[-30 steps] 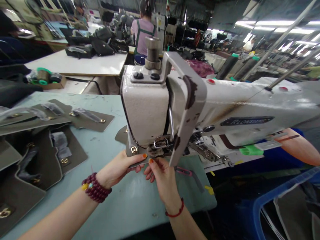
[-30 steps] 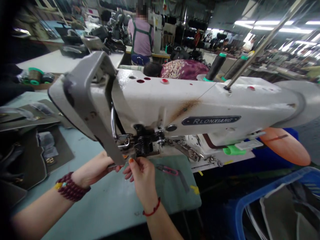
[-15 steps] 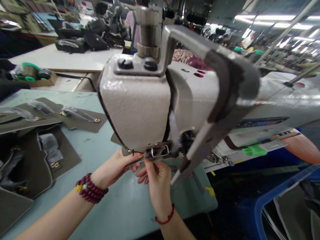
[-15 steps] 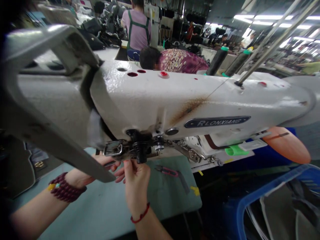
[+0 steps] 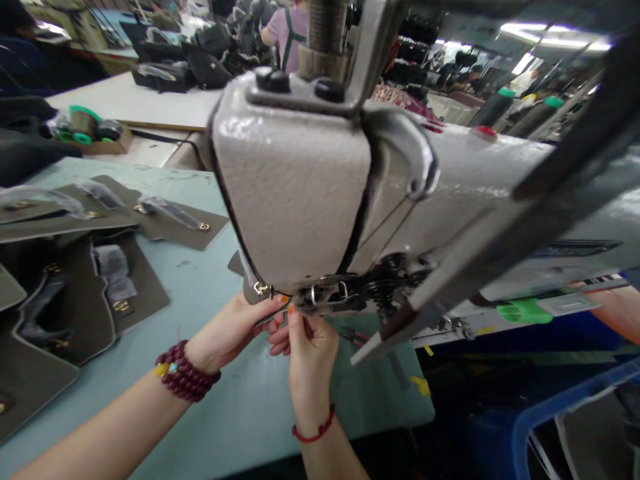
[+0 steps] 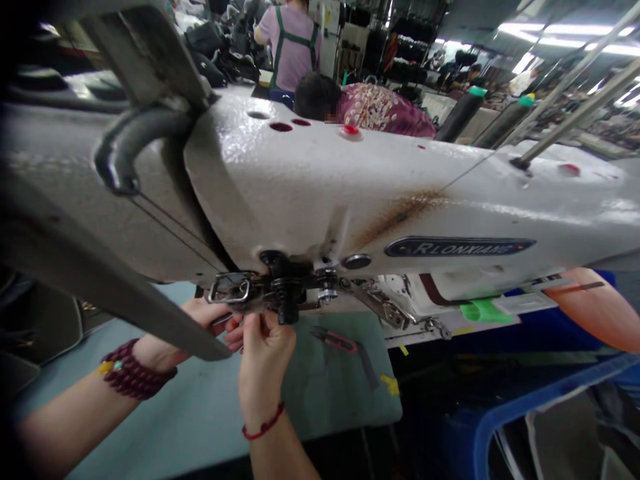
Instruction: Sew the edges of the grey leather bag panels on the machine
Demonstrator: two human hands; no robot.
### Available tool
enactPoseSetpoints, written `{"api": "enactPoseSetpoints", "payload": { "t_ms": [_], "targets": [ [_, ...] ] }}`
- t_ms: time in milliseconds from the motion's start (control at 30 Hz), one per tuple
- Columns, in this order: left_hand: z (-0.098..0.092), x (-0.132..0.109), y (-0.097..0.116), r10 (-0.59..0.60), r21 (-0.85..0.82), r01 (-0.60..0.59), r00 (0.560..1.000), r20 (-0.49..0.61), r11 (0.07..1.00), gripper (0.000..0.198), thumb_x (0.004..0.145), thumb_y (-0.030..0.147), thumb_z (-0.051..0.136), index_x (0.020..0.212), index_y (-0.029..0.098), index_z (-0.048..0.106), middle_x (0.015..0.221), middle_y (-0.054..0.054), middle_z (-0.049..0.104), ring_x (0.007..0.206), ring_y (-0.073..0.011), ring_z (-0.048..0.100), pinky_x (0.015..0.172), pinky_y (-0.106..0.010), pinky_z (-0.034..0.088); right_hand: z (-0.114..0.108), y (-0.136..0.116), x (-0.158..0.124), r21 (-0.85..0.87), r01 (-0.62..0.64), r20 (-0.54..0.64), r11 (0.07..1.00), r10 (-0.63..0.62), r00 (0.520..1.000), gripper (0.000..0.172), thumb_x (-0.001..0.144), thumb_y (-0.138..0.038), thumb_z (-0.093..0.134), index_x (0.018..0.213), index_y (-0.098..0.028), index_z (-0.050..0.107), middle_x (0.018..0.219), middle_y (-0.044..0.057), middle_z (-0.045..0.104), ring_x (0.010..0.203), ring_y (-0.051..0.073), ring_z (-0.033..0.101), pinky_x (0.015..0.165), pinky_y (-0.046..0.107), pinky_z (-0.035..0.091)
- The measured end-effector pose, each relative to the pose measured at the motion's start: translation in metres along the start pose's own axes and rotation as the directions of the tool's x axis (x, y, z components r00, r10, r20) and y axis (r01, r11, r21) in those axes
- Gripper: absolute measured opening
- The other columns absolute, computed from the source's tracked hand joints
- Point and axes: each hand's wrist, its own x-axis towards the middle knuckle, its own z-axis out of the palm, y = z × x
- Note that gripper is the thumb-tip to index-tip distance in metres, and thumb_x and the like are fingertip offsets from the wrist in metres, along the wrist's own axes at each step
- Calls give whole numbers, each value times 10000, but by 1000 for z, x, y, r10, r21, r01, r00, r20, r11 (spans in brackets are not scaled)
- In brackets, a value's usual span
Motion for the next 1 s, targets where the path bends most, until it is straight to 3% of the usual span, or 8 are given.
{"api": "enactPoseSetpoints", "payload": {
  "t_ms": [133, 300, 367, 500, 667, 867, 933, 1000],
  "targets": [
    [10, -8, -13, 15, -68, -22, 994, -106, 997, 341, 760, 408, 767, 611, 142, 615, 549, -3, 581, 507, -103, 492, 486, -210, 400, -4, -3, 0, -17, -15, 11, 1000, 15, 1000, 328, 860, -311, 539, 573, -164, 597, 433, -15, 604, 318, 84, 489, 363, 155, 413],
    [42, -20, -32, 110, -194, -151, 973, -205, 969, 359, 839, 405, 687, 607, 147, 594, 530, 10, 541, 508, -111, 483, 509, -235, 435, -18, -7, 4, -59, -33, 47, 998, 36, 998, 339, 841, -333, 565, 544, -170, 560, 387, -43, 516, 310, 68, 417, 338, 145, 332],
    [57, -23, -39, 143, -239, -232, 930, -339, 943, 291, 802, 360, 729, 642, 150, 606, 588, 11, 572, 549, -110, 497, 555, -235, 457, -25, -8, 8, -79, -24, 73, 997, 29, 997, 353, 828, -338, 585, 519, -175, 533, 378, -53, 477, 320, 66, 399, 353, 152, 326],
    [84, -24, -54, 133, -260, -349, 789, -600, 900, 241, 725, 339, 804, 729, 139, 670, 745, -13, 661, 671, -126, 570, 685, -247, 500, -41, -11, 17, -148, 68, 146, 987, -46, 988, 352, 807, -343, 621, 517, -180, 507, 430, -43, 494, 374, 79, 431, 394, 170, 340],
    [105, -22, -59, 59, -374, -408, 738, -673, 833, 286, 722, 351, 822, 880, 130, 732, 943, -61, 725, 831, -147, 631, 793, -255, 525, -53, -16, 25, -283, 174, 248, 943, -103, 963, 355, 851, -351, 584, 548, -174, 529, 479, -25, 522, 431, 90, 459, 422, 176, 334],
    [121, -17, -59, 70, -425, -454, 744, -664, 783, 272, 749, 328, 805, 951, 155, 751, 998, -68, 752, 897, -159, 666, 812, -239, 534, -62, -28, 26, -430, 325, 313, 842, -199, 929, 336, 905, -369, 557, 649, -162, 624, 537, -4, 577, 474, 107, 499, 452, 186, 369],
    [122, -23, -63, 66, -435, -418, 778, -625, 798, 295, 765, 356, 788, 977, 157, 739, 975, -73, 753, 893, -170, 676, 786, -242, 535, -75, -29, 22, -454, 367, 323, 812, -234, 917, 306, 929, -355, 541, 729, -160, 665, 573, 3, 611, 495, 116, 536, 476, 190, 404],
    [119, -39, -69, 10, -443, -300, 837, -548, 845, 338, 762, 411, 780, 963, 146, 722, 933, -82, 752, 844, -174, 687, 735, -237, 534, -98, -23, 16, -507, 399, 295, 764, -281, 913, 297, 960, -348, 509, 811, -163, 688, 584, 5, 624, 509, 131, 572, 507, 203, 443]
  ]
}}
